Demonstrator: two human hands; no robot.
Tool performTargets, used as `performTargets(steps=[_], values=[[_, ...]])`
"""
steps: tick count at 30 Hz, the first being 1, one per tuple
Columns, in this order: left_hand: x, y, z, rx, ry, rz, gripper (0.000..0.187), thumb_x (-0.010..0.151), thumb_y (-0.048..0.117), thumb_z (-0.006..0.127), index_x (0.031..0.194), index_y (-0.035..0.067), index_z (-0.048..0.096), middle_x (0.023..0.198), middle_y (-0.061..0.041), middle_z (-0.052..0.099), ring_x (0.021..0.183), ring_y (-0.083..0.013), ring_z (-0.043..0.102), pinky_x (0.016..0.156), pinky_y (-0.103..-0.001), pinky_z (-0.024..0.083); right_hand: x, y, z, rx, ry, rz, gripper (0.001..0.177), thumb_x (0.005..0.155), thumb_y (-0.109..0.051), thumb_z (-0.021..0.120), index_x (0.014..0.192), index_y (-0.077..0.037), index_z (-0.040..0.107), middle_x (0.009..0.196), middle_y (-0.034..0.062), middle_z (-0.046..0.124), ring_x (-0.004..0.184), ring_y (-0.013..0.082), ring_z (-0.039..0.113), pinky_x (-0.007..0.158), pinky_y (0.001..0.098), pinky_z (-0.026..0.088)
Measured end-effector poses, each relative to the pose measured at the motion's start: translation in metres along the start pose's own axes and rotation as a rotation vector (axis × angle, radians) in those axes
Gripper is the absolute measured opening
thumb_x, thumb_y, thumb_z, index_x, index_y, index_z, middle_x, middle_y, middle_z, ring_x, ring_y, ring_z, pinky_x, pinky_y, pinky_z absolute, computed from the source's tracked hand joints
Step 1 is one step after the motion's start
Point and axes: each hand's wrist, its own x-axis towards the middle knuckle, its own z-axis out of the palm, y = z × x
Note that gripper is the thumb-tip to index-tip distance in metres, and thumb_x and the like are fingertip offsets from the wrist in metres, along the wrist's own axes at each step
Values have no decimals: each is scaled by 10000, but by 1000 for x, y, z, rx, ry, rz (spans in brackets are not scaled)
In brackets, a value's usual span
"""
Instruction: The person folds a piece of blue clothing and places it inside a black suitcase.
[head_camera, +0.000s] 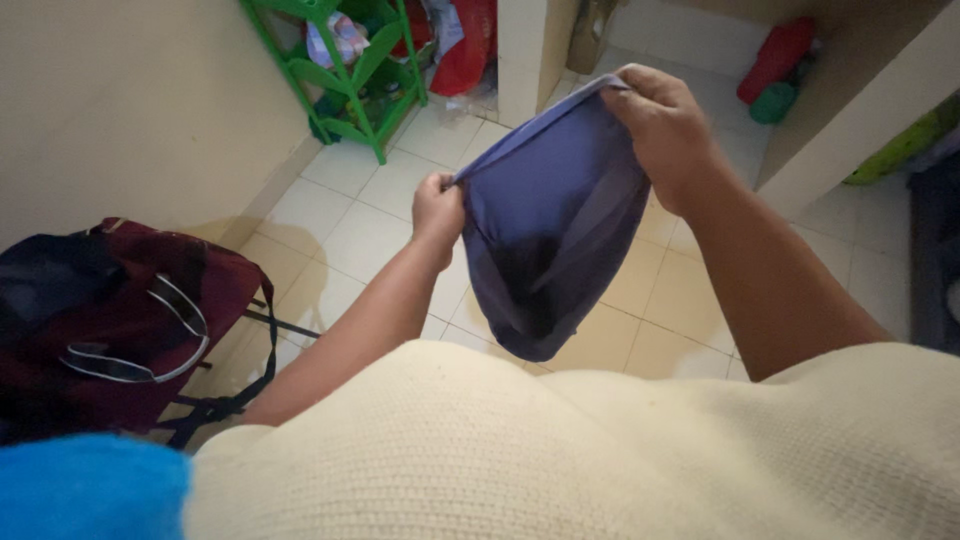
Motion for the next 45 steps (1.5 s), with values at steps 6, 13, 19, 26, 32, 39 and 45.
performTargets(steps=[6, 13, 19, 26, 32, 39, 45], values=[[-11, 9, 4, 284, -221, 184, 498, 773, 349, 916, 1030, 51, 611, 934, -104, 699, 898, -245, 693, 787, -391, 543, 7, 1, -25, 259, 116, 17, 162, 1111, -194, 546, 1140, -57, 628, 930, -1, 624, 803, 126, 579, 742, 312, 520], [-7, -19, 3, 721, 177, 347, 228, 764, 117, 708, 983, 65, 669, 992, -226, 698, 981, -442, 659, 863, -514, 523, 16, -5, -67, 354, 252, -25, 207, 1086, -195, 547, 1199, -59, 655, 1013, 47, 707, 892, 148, 700, 869, 323, 625], [-5, -44, -3, 753, 391, -3, 146, 765, 115, 719, 909, 100, 716, 988, -213, 668, 880, -391, 676, 768, -471, 551, 40, 30, -116, 61, 222, -55, 165, 1139, -176, 557, 1198, -64, 663, 982, 5, 630, 835, 111, 579, 731, 297, 494], [17, -102, -7, 44, 393, -451, 152, 914, 166, 605, 1031, 111, 685, 940, -74, 730, 837, -231, 696, 724, -386, 534, 46, 52, -129, 126, 307, 171, 209, 1091, -216, 501, 1231, -120, 624, 1060, -3, 652, 937, 129, 673, 885, 402, 630], [12, -69, 5, -601, 59, -493, 326, 918, 264, 578, 1180, 71, 581, 1072, -122, 675, 956, -273, 677, 812, -431, 525, 69, 62, -140, 314, 289, 238, 251, 1103, -242, 500, 1300, -121, 597, 1071, -1, 623, 942, 140, 636, 919, 452, 603], [-64, 46, 27, 806, -186, -148, 1199, 606, 451, 1019, 1406, 47, 222, 1407, -250, 361, 1268, -383, 477, 1086, -427, 447, 111, 86, -179, 604, 311, 144, 232, 1130, -212, 473, 1289, -83, 582, 1030, 23, 643, 920, 153, 661, 959, 392, 638], [-72, 26, 33, 825, 353, -118, 349, 911, 244, 684, 1203, 88, 574, 1256, -227, 603, 1198, -437, 601, 1019, -522, 494, 115, 88, -189, 598, 203, 157, 243, 1092, -225, 442, 1228, -92, 595, 1047, 37, 690, 921, 189, 711, 928, 431, 665]])
